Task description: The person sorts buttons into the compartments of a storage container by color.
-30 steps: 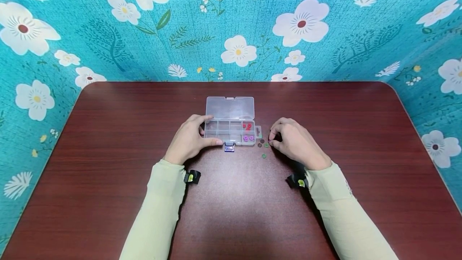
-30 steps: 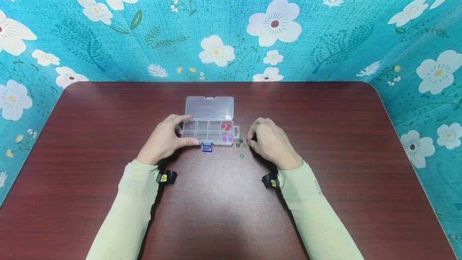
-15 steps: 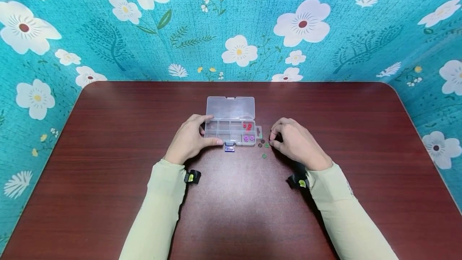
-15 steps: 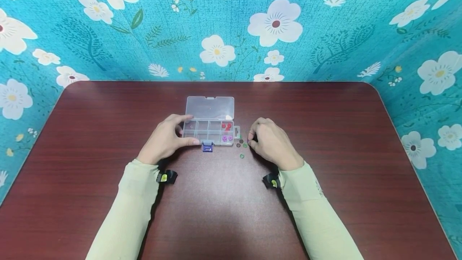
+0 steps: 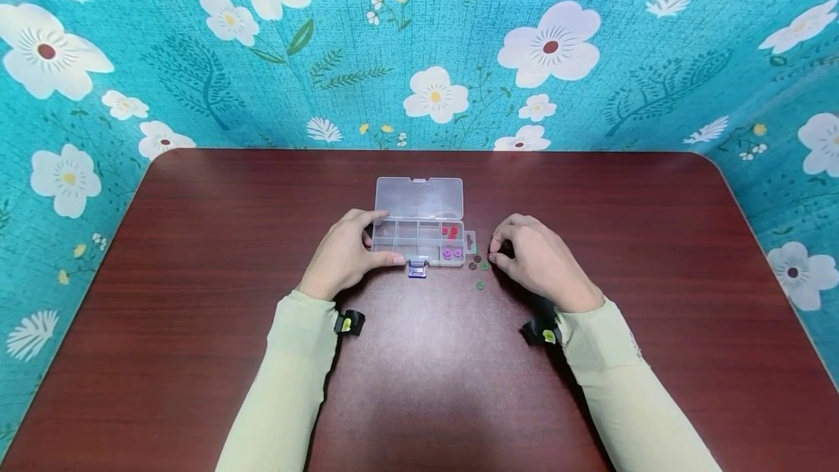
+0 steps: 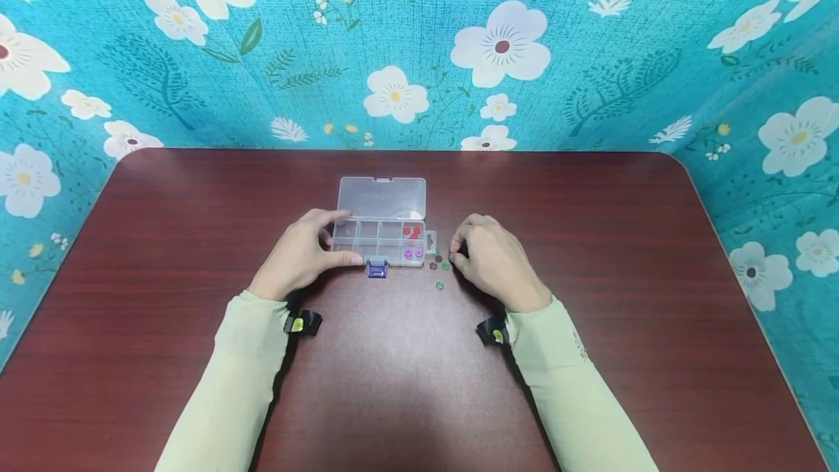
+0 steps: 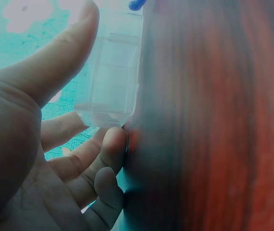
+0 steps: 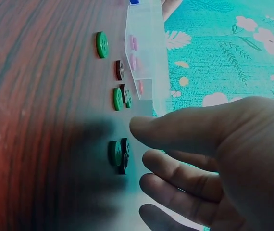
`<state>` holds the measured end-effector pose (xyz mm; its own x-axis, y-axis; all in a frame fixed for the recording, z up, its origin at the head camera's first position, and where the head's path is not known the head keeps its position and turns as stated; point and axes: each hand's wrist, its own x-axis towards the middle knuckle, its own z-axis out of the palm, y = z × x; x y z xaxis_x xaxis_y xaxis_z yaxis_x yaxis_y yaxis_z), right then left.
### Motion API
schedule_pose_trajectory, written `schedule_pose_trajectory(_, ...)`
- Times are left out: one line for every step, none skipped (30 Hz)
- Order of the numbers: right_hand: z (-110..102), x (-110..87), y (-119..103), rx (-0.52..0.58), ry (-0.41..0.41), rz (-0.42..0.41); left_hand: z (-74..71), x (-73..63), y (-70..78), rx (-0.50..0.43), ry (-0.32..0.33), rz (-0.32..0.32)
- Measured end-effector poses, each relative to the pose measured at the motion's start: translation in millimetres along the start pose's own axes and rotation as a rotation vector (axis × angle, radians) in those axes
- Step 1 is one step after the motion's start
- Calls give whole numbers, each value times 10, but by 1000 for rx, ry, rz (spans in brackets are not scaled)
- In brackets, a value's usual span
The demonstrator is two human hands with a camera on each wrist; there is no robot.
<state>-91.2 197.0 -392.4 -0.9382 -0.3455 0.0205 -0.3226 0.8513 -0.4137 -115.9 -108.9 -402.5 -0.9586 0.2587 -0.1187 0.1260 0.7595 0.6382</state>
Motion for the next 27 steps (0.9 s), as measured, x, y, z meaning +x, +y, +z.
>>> schedule_pose_trajectory(4,3,-3,2,6,1,0,1,-2,-1,0,0)
schedule_pose_trajectory(8,2,-4,5,14,2,0,2,-4,-1,0,1)
schedule_pose_trajectory(11,2,-6,9,22,2,1,3,-4,-1,0,2)
schedule_pose_trajectory(14,0,-7,12,31,3,3,5,-5,-2,1,3)
schedule_pose_trajectory(15,0,-10,14,41,3,6,6,-5,-3,1,4)
schedule_pose_trajectory(17,-1,-12,17,52,3,8,7,-6,-4,1,5)
schedule_pose_trajectory(19,0,-15,19,64,3,11,8,-8,-5,0,6)
schedule_pose_trajectory(21,-1,-19,19,76,4,14,8,-12,-5,1,7)
schedule_pose_trajectory(22,2,-24,21,86,4,16,8,-16,-7,2,5)
schedule_pose_trajectory(24,4,-29,22,96,4,18,8,-21,-7,4,4)
schedule_pose_trajectory(28,7,-36,23,104,7,17,8,-26,-6,3,5)
schedule_pose_trajectory(32,9,-42,26,111,8,16,7,-30,-7,5,3)
schedule_pose_trajectory(33,9,-47,27,115,11,18,8,-32,-8,6,3)
schedule_pose_trajectory(34,10,-53,28,118,15,17,8,-33,-9,6,4)
schedule_pose_trajectory(36,10,-57,28,120,19,16,8,-32,-10,7,6)
schedule_pose_trajectory(38,11,-61,28,122,22,16,9,-32,-11,7,7)
schedule_pose_trajectory(41,11,-64,27,123,24,16,8,-30,-13,7,7)
schedule_pose_trajectory(42,10,-69,28,124,26,19,7,-28,-14,9,6)
schedule_pose_trajectory(45,10,-75,28,126,27,18,7,-27,-14,7,5)
schedule_pose_trajectory(46,11,-81,28,130,27,17,7,-25,-14,8,5)
schedule_pose_trajectory(48,10,-86,30,132,26,18,7,-22,-15,8,4)
schedule_pose_trajectory(49,9,-93,33,133,24,19,5,-19,-15,8,1)
schedule_pose_trajectory(49,7,-100,36,135,22,17,2,-17,-14,8,-2)
schedule_pose_trajectory(50,6,-106,40,136,19,18,1,-15,-13,8,-4)
schedule_pose_trajectory(51,4,-110,41,138,17,18,0,-14,-12,8,-8)
schedule_pose_trajectory(52,2,-113,43,139,16,18,0,-11,-12,8,-10)
schedule_pose_trajectory(53,-1,-114,44,140,15,17,-1,-8,-12,6,-15)
